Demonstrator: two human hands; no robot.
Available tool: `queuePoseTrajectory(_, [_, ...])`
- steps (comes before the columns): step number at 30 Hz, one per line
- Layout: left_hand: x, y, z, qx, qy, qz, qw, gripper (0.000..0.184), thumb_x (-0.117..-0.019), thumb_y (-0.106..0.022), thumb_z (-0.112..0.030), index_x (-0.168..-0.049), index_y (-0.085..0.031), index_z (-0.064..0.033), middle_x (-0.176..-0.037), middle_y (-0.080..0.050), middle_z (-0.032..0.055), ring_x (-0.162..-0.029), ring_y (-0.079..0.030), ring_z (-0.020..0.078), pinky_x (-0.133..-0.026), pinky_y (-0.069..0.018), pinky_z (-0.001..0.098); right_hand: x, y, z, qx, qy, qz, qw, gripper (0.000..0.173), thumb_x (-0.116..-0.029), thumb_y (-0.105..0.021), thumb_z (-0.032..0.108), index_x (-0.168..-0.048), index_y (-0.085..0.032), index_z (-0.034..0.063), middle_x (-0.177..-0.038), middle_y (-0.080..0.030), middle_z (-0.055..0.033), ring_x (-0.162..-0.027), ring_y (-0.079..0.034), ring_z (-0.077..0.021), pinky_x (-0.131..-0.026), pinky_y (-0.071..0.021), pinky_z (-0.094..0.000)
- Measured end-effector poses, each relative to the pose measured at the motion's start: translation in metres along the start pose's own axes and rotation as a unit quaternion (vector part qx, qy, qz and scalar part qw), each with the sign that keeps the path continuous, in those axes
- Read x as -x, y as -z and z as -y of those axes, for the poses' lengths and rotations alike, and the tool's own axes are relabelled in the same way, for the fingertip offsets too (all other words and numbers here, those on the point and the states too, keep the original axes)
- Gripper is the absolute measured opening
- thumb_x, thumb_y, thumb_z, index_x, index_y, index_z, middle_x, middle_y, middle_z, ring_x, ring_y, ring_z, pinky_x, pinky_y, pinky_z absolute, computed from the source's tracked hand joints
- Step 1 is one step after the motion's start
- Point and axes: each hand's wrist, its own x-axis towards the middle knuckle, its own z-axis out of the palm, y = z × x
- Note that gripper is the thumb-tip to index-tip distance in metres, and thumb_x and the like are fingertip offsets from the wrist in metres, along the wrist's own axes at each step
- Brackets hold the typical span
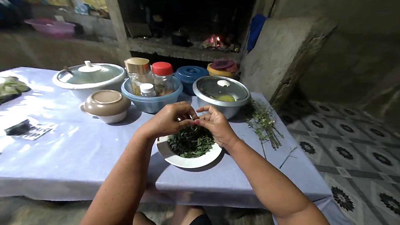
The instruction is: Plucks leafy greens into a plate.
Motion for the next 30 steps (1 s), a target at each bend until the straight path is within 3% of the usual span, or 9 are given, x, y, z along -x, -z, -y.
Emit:
queuePoseTrajectory(7, [0.001, 0.005, -0.004, 0.022, 0.016, 0.008, 1.000, 0.003, -0.0933, -0.072, -0.013, -0.094, -0.074, -0.0102, -0.107, -0.071, 0.0011, -0.097, -0.069, 0.0102, -0.086, -0.0601, 0.0296, 0.002, 0.000, 0.003, 0.013, -0.005, 0.030, 0.999, 0.033, -0.0968, -0.066, 0.002, -0.128, -0.056, 0.0063, -0.091, -0.071, -0.0085, -0.078, -0.067, -0.0120, -0.074, -0.0568, -0.0314])
queuePoseTrajectory(16, [-0.004, -0.004, -0.001, -0.055, 0.038, -0.024, 0.997, 0.011, -0.0990, -0.063, -0.019, -0.100, -0.069, -0.0090, -0.107, -0.066, 0.0047, -0.091, -0.067, 0.0105, -0.080, -0.0597, 0.0297, 0.000, -0.003, -0.001, -0.015, 0.018, -0.002, 1.000, 0.014, -0.0935, -0.069, 0.000, -0.105, -0.063, 0.0037, -0.092, -0.065, -0.0071, -0.081, -0.063, -0.0115, -0.074, -0.0563, -0.0293])
queuePoseTrajectory(23, [-0.003, -0.002, 0.000, -0.074, 0.042, -0.057, 0.995, 0.017, -0.0991, -0.057, -0.021, -0.105, -0.066, -0.0076, -0.111, -0.064, 0.0064, -0.091, -0.066, 0.0115, -0.080, -0.0587, 0.0315, -0.001, -0.003, -0.003, -0.026, 0.034, 0.000, 0.999, 0.010, -0.0966, -0.064, 0.000, -0.105, -0.062, 0.0041, -0.094, -0.065, -0.0065, -0.083, -0.063, -0.0117, -0.076, -0.0562, -0.0298])
queuePoseTrajectory(30, [0.000, 0.009, 0.001, -0.079, 0.054, -0.099, 0.990, 0.015, -0.0989, -0.057, -0.021, -0.102, -0.067, -0.0094, -0.112, -0.065, 0.0052, -0.094, -0.066, 0.0113, -0.083, -0.0582, 0.0315, -0.002, -0.002, -0.003, -0.042, 0.022, -0.020, 0.999, 0.010, -0.0971, -0.064, 0.001, -0.106, -0.063, 0.0051, -0.096, -0.068, -0.0073, -0.084, -0.065, -0.0124, -0.076, -0.0562, -0.0296])
